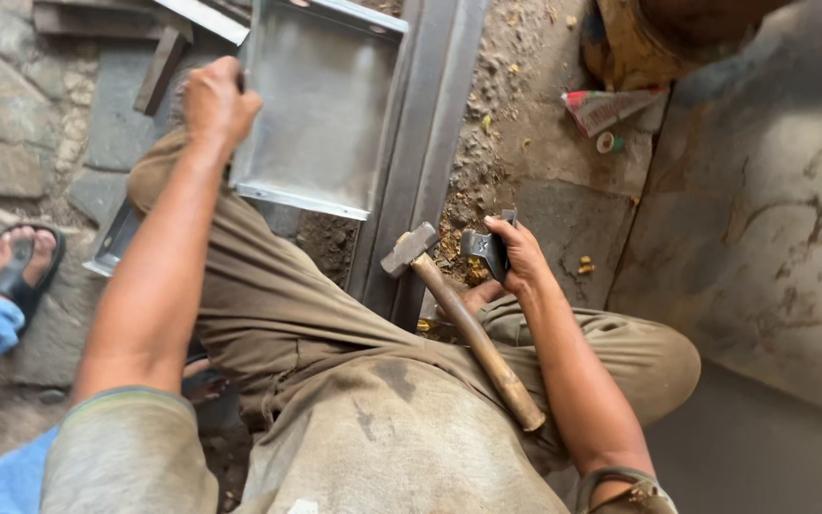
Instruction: The person sits on the ground and uses a hammer and chisel to shape the edges of rectangular metal boxes. They repeatedly strike the chisel along the seams to bend the metal, then place the finished boxes aside.
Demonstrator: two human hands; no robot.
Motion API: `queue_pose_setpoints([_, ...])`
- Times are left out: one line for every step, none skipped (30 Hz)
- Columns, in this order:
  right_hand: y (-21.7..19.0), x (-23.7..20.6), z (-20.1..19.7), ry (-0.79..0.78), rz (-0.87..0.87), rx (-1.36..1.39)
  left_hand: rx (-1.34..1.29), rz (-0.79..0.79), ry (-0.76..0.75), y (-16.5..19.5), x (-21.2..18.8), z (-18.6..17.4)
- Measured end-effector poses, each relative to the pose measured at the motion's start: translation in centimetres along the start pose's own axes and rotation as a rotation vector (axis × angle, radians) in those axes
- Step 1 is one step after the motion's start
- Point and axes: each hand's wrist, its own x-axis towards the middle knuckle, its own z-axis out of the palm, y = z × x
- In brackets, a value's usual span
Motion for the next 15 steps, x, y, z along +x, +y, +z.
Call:
queue_pose_setpoints([-0.4,-0.4,1.1,-0.010,-0.031,-0.032,-0.069,-0.049,0.012,0.4,-0.3,-0.6])
queue_pose_setpoints([-0.4,-0.2,2.2,-0.015,-0.055,-0.053,-0.133,-0.092,0.011,0.0,-0.3,-0.1])
queue_pose_setpoints([-0.8,-0.7,3.3,-0.028,-0.055,-0.078,-0.083,-0.084,0.049,0.1,-0.9,-0.2])
queue_pose_setpoints([-1.0,-0.8,4.4,-0.032,-0.046,-0.104,-0.036,-0.081,0.074,0.2,-0.9,0.0])
queue_pose_setpoints([-1.3,-1.2,5.4,-0.037,-0.037,-0.130,0.014,-0.079,0.100,0.3,-1.5,-0.2])
queue_pose_setpoints([-1.8,-1.4,6.4,-0.055,-0.054,-0.130,0.029,-0.084,0.061,0.2,-1.5,-0.3])
queue_pose_setpoints([-2.0,-1.6,7.5,-0.083,-0.074,-0.132,0.049,-0.091,0.034,0.0,-1.7,-0.7])
queue_pose_setpoints([-2.5,-1.7,8.4,-0.118,-0.093,-0.122,0.079,-0.093,0.005,0.7,-1.8,-1.2])
queue_pose_setpoints([-2.6,-1.7,9.6,-0.145,-0.101,-0.136,0.011,-0.182,-0.075,0.7,-2.3,-1.7])
queue_pose_setpoints([-2.7,-1.8,10.7,-0.172,-0.110,-0.147,-0.059,-0.266,-0.154,1.3,-2.9,-2.3])
queue_pose_setpoints([-2.7,-1.6,11.9,-0.205,-0.121,-0.159,-0.128,-0.348,-0.229,2.2,-3.6,-2.8])
queue_pose_setpoints([-2.3,-1.7,13.1,-0.211,-0.122,-0.140,-0.098,-0.240,-0.079,3.5,-5.3,-2.7])
queue_pose_setpoints([-2.1,-1.5,14.2,-0.207,-0.116,-0.116,-0.065,-0.130,0.056,5.7,-7.1,-1.9])
queue_pose_setpoints([-1.4,-1.6,15.4,-0.207,-0.118,-0.092,-0.444,-0.213,-0.093,7.3,-9.9,-1.3])
queue_pose_setpoints([-1.0,-1.5,16.1,-0.178,-0.109,-0.100,-0.824,-0.293,-0.251,9.1,-12.4,-0.3])
